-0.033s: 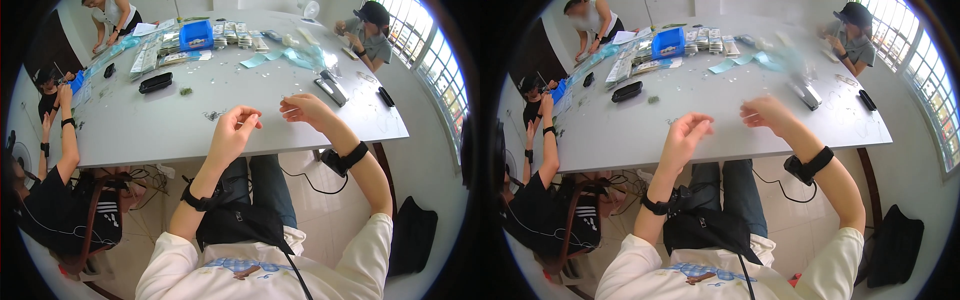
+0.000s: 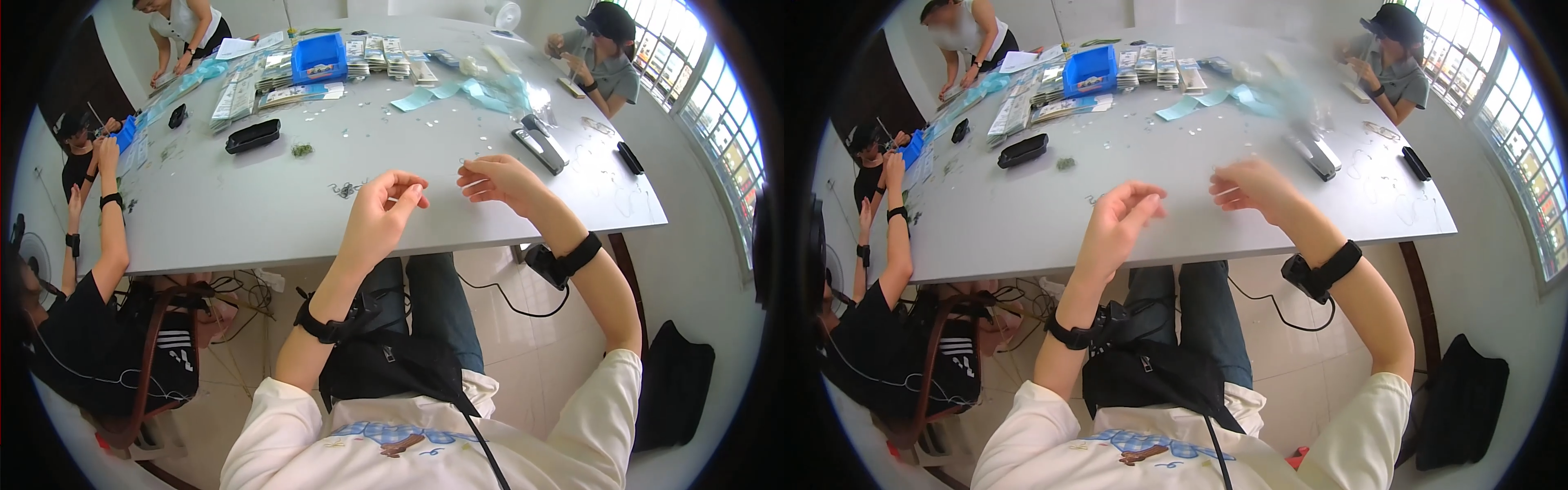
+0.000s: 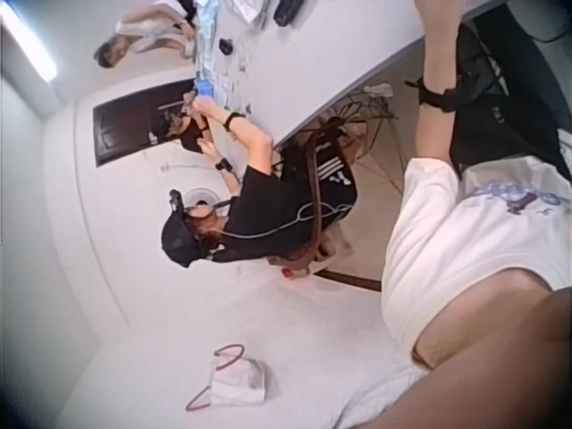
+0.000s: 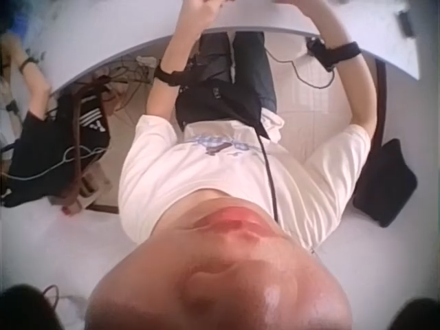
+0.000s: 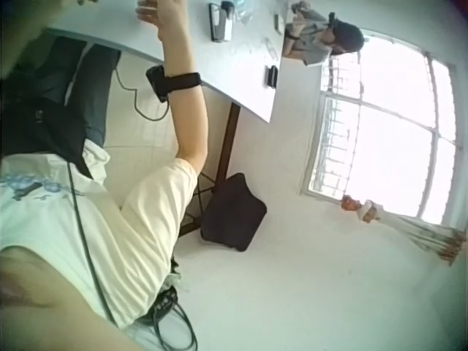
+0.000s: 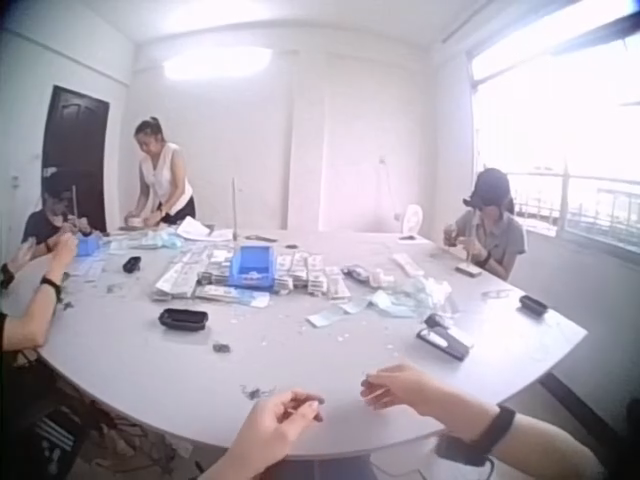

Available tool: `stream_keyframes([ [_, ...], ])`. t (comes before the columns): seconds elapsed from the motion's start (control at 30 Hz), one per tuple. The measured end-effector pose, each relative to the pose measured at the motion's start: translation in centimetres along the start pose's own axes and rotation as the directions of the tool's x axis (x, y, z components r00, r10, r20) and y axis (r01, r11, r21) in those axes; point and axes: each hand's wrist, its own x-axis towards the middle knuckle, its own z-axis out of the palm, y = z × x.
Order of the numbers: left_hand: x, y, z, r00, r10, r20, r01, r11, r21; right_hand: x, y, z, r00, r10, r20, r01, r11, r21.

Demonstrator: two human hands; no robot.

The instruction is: Threading fishing line through small tackle components such as beads and hooks at a work table.

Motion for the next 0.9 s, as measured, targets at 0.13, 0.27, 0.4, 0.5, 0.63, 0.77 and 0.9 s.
stream_keyframes([
  [0.13, 0.8, 0.5, 0.5, 0.997, 0.063, 0.051, -0.066, 0.996, 0.057, -1.3, -0.7, -0.7, 0.994, 0.046, -0.103, -0.07, 0.966, -0.247],
  [0.27, 1.1, 0.9, 1.1, 0.987, 0.116, 0.115, -0.132, 0.981, 0.144, -2.2, -0.6, -1.8, 0.943, -0.259, -0.209, 0.063, 0.755, -0.652],
  [0.4, 1.0, 1.6, 1.5, 0.987, 0.104, 0.123, -0.13, 0.964, 0.231, -4.7, -0.7, 1.7, 0.836, -0.548, 0.019, 0.463, 0.687, -0.56],
  [0.5, 1.0, 2.1, 1.9, 0.984, 0.123, 0.126, -0.146, 0.969, 0.197, -5.3, -0.8, 3.9, 0.9, -0.424, 0.097, 0.43, 0.833, -0.349],
  [0.63, 1.2, 1.8, 2.0, 0.987, 0.143, 0.078, -0.153, 0.979, 0.134, -2.6, 0.3, 3.3, 0.916, -0.383, 0.123, 0.4, 0.896, -0.194],
  [0.77, 1.2, 2.1, 1.2, 0.994, 0.105, -0.006, -0.104, 0.991, 0.087, -1.9, 0.2, 1.7, 0.917, -0.359, 0.174, 0.391, 0.893, -0.223],
  [0.9, 1.4, 2.0, 0.9, 0.99, 0.143, -0.004, -0.143, 0.988, -0.058, -2.3, 0.5, 1.8, 0.896, -0.398, 0.197, 0.442, 0.845, -0.302],
])
